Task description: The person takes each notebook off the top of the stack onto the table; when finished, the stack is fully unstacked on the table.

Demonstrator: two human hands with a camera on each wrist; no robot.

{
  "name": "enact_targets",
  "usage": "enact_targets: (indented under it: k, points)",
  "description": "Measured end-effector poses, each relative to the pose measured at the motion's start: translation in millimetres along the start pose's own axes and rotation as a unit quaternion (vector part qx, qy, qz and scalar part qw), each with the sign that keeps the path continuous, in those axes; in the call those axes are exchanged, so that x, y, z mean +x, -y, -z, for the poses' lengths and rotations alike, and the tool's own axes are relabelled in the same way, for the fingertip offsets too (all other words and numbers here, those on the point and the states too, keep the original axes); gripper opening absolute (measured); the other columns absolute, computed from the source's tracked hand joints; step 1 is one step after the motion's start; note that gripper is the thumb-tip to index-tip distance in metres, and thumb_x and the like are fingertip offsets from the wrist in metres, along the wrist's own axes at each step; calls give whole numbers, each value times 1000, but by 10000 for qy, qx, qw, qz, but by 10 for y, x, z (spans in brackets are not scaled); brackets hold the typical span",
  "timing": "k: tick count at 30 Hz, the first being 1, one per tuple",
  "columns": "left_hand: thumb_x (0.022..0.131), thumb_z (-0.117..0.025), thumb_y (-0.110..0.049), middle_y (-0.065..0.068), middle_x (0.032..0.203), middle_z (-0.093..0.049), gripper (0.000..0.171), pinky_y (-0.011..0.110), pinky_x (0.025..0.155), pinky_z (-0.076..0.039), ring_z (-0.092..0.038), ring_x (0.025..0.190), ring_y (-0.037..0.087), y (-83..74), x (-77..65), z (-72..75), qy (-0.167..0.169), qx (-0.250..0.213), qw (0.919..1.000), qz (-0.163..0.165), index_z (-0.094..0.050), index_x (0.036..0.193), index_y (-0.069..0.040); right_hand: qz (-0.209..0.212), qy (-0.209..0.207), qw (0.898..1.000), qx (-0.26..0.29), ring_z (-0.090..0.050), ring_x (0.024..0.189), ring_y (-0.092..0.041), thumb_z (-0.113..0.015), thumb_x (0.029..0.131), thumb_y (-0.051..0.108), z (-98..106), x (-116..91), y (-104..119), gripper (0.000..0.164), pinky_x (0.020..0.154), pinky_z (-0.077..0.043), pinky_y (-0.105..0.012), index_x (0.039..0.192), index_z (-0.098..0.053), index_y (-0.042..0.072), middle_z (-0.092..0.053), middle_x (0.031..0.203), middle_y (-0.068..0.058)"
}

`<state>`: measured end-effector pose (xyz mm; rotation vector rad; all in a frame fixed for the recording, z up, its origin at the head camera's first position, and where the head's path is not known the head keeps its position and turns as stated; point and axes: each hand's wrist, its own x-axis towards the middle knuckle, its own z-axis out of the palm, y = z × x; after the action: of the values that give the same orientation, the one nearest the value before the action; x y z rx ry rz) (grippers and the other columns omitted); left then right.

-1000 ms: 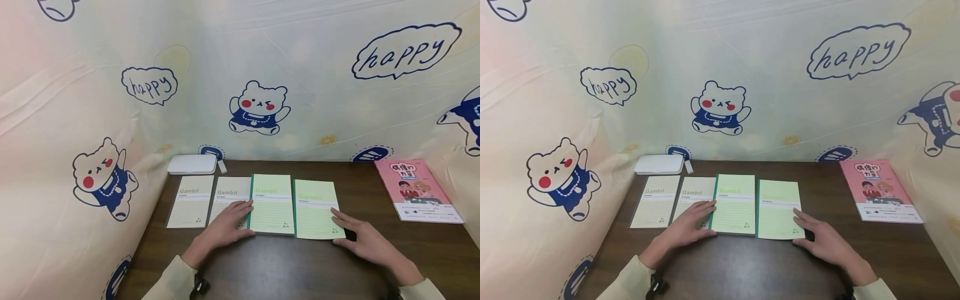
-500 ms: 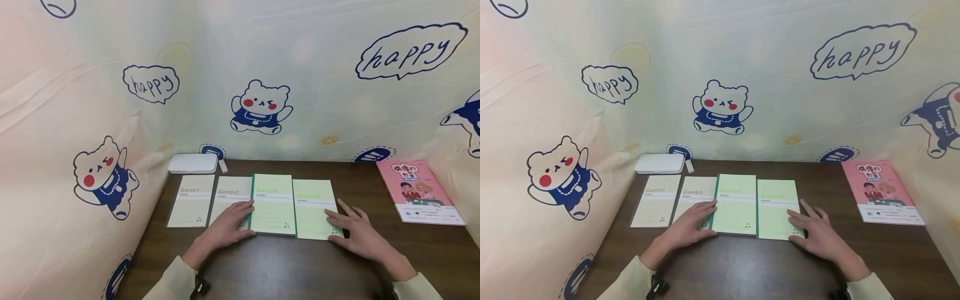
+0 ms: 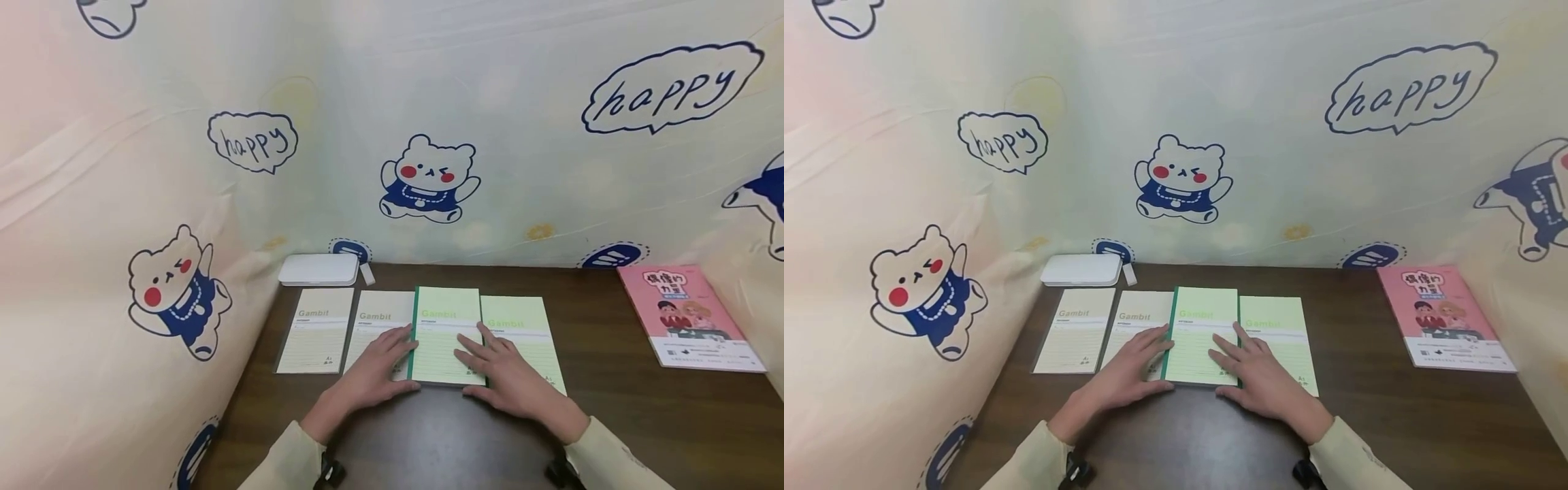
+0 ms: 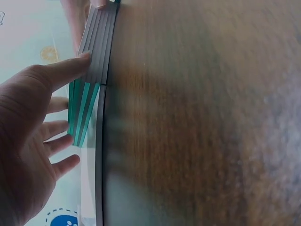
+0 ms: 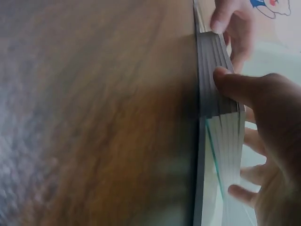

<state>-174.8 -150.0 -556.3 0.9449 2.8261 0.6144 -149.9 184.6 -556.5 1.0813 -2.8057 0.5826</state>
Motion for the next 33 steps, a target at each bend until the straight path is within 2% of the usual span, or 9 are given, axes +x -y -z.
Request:
enact_targets:
  k: [4, 8, 12, 15, 20, 25, 31, 33]
  points:
    - [96, -81, -61, 3, 181, -32, 85, 55, 134, -34, -33, 166, 27, -4, 18, -31, 31, 104, 9999, 11, -51, 165, -21, -99, -83, 9998, 130, -37, 159, -57, -84, 98, 44, 4, -42, -10, 67, 116, -44, -72, 156, -65, 18, -53, 169, -6]
    - [94, -83, -61, 3, 182, -31, 91, 55, 135, -31, -31, 167, 27, -3, 28, -30, 98, 59, 9999, 51, -47, 168, -21, -236, 91, 9993, 284, -42, 158, -52, -79, 102, 46, 34, -85, -31, 65, 118, -44, -70, 158, -63, 18, -52, 170, -5]
    - [94, -84, -58, 3, 182, -31, 96, 54, 135, -31, -30, 168, 29, -4, 39, -31, 142, 144, 9998, 53, -43, 171, -17, -331, 228, 9986, 349, -44, 157, -49, -77, 104, 46, 66, -132, -52, 64, 119, -43, -70, 158, -62, 17, -51, 171, -5]
    - [95, -84, -56, 4, 182, -32, 96, 53, 135, -31, -31, 168, 29, -1, 46, -33, 146, 283, 9995, 23, -42, 170, -13, -362, 180, 9974, 603, -47, 155, -51, -78, 104, 41, 83, -166, -58, 60, 119, -43, -71, 155, -65, 11, -53, 169, -8]
    - [96, -83, -56, 5, 181, -33, 94, 53, 134, -32, -32, 167, 30, 4, 43, -28, 109, 408, 9991, -33, -44, 169, -11, -421, -220, 9947, 910, -55, 149, -49, -83, 100, 34, 70, -213, -47, 57, 117, -48, -67, 147, -70, 5, -60, 163, -8]
    - [97, -81, -58, 5, 182, -32, 93, 55, 134, -32, -31, 167, 31, 2, 35, -25, 106, 329, 9994, -34, -44, 169, -12, -317, -783, 9934, 778, -63, 141, -45, -90, 93, 31, 43, -261, -59, 56, 111, -55, -62, 140, -76, 3, -68, 154, -7]
    - [98, -78, -62, 3, 182, -31, 93, 55, 135, -31, -31, 167, 29, 9, 29, -27, 121, 226, 9997, 1, -44, 170, -13, -591, -1006, 9909, 675, -64, 140, -42, -91, 92, 31, 100, -432, -143, 54, 107, -57, -63, 138, -78, 7, -70, 152, -3]
    - [98, -77, -63, 2, 183, -30, 93, 54, 135, -30, -30, 168, 28, 17, 34, -41, 143, 209, 9997, 34, -43, 170, -14, -730, -1098, 9890, 666, -64, 140, -42, -92, 91, 29, 147, -529, -199, 53, 116, -55, -43, 137, -78, 9, -71, 151, -3]
